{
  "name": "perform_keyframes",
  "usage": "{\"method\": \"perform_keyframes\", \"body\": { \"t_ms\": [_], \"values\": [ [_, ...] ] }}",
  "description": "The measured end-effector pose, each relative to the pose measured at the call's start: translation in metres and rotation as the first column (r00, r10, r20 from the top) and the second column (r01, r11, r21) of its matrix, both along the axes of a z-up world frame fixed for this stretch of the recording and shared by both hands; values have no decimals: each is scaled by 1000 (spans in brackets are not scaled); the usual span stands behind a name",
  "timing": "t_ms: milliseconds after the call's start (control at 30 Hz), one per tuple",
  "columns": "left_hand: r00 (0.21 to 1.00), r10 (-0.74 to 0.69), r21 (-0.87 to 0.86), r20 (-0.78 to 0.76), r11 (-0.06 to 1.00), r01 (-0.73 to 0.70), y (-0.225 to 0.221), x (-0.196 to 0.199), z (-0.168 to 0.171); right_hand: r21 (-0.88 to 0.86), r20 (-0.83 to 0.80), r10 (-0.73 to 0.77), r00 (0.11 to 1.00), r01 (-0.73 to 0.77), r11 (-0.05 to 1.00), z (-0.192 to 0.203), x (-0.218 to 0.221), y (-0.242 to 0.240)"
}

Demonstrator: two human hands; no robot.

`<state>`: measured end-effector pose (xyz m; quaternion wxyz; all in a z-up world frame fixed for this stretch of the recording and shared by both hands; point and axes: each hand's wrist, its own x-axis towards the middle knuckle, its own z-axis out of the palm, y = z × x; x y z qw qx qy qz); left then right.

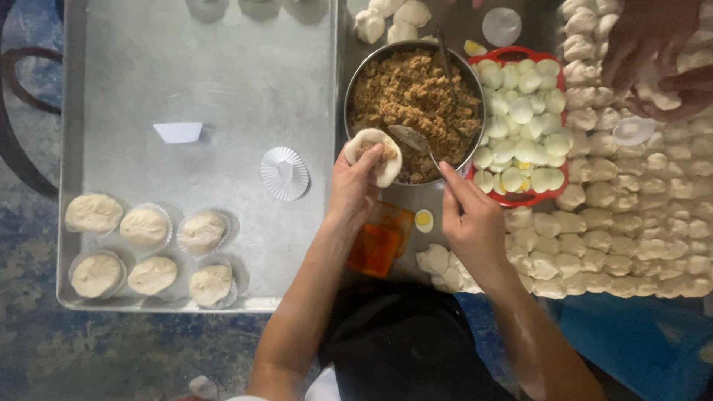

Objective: The person prepares dumplings by hand, filling dough circles with a meat mixture using a spoon, adding a piece of boiled egg, and folding the dough to seal it before placing them on a tray.

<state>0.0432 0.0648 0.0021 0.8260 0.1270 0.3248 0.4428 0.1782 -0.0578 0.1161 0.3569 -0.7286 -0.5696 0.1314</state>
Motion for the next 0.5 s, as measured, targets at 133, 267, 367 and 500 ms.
{"method": "perform_keyframes", "body": {
  "t_ms": [133,267,367,500],
  "values": [
    [997,72,8,-1,997,-72,-1,4,0,-94,-1,8,1000,-8,996,12,-9,-8],
    [994,44,-48,97,998,-39,-3,-2,16,-23,19,-18,1000,18,1000,15,-9,-8],
    [989,-18,36,147,999,13,-4,-6,29,-51,78,0,997,4,999,13,-12,-8],
    [993,-12,92,118,996,1,-8,-7,30,-21,125,39,991,-36,999,12,-19,-8]
  ]
}}
